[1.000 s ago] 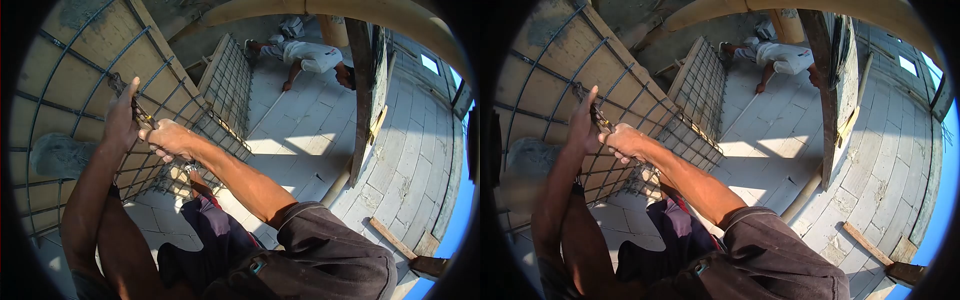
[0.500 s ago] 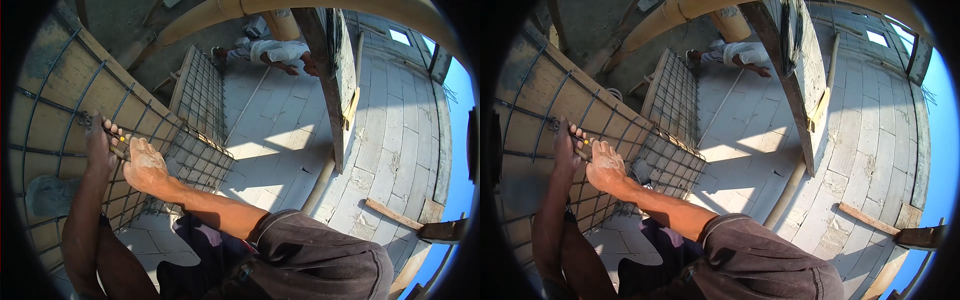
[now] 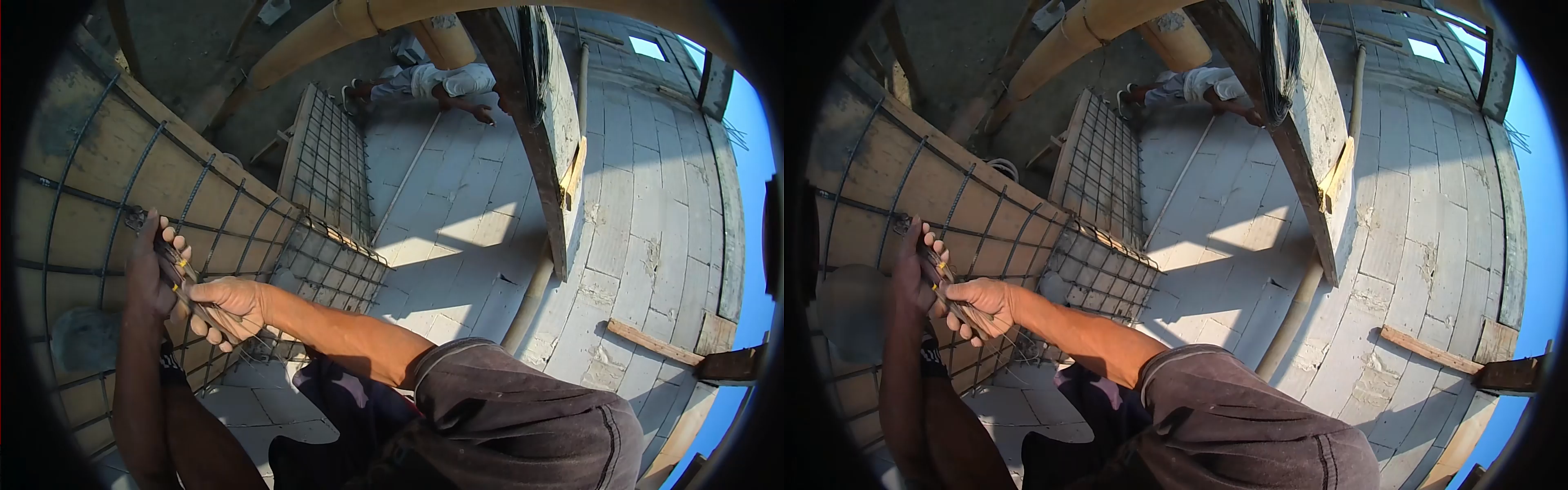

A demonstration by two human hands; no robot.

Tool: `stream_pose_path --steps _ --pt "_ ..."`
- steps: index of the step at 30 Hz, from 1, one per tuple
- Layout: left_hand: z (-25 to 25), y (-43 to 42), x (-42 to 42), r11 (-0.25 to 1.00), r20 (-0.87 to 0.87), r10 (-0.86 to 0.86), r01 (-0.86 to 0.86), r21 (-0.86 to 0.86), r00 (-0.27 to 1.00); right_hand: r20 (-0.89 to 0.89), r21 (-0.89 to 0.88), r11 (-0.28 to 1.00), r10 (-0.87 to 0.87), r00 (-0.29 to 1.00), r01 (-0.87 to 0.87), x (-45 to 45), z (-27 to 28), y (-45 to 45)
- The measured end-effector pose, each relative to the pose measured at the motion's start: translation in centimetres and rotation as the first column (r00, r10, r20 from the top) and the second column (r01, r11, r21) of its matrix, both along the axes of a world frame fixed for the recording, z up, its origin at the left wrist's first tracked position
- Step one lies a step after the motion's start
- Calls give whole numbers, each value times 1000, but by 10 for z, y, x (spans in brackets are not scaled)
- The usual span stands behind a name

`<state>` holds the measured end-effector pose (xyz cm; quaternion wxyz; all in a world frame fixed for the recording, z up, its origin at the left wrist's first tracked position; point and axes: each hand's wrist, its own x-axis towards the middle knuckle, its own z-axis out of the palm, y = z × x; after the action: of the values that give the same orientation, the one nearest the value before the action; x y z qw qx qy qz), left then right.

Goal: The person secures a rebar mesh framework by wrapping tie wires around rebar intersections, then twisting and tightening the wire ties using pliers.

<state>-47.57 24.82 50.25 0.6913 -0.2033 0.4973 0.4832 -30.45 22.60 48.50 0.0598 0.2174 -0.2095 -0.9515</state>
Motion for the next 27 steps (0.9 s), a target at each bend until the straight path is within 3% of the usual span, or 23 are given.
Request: stream_pose_path --steps 1,2,3,6,7,9,10,13,15,16,17,20,21,23,26,27 --pt "-13 -8 -2 1000 -5 7 -7 3 1000 43 66 997 47 998 -50 -1 -2 -3" --pt "-22 -13 -2 1000 -8 13 -13 7 1000 282 297 912 201 938 -285 -3 17 8" --pt "-23 -13 1 1000 -46 6 -6 2 999 379 453 800 228 897 -395 -1 20 15" --pt "-25 -9 10 1000 -151 -23 24 1 988 647 700 288 132 751 -653 -1 31 27" --pt "-28 -8 12 1000 -167 -18 19 7 986 698 709 111 32 716 -696 -3 39 29" --pt "-29 -8 17 1000 -213 -14 14 1 977 790 608 -51 -59 610 -792 -9 47 24" --pt "-29 -7 21 1000 -237 -18 17 -5 971 805 545 -142 -186 563 -826 -16 53 19" --pt "-28 -1 26 994 -219 104 -110 -13 970 711 391 -365 -463 529 -845 -22 52 4" --pt "-21 -1 23 997 -231 79 -80 6 970 719 477 -318 -396 572 -820 -16 45 0" --pt "-21 -3 21 998 -243 63 -64 6 968 603 479 -451 -454 656 -753 -13 40 0" --pt "-21 -4 20 999 -249 48 -47 11 967 581 590 -359 -434 689 -723 -10 36 1" --pt "-30 -8 17 998 -281 -30 44 45 959 707 693 9 -207 676 -721 -4 36 14" --pt "-28 -9 15 995 -296 -61 82 58 953 692 719 262 -182 698 -644 -2 36 17" --pt "-23 -8 15 994 -278 -85 101 43 957 626 764 338 -180 759 -550 2 34 23" --pt "-28 -10 16 995 -273 -29 54 87 962 730 680 -6 -94 677 -734 1 45 32" --pt "-30 -11 17 995 -271 -1 28 96 963 727 677 -56 -104 679 -734 -1 49 31"
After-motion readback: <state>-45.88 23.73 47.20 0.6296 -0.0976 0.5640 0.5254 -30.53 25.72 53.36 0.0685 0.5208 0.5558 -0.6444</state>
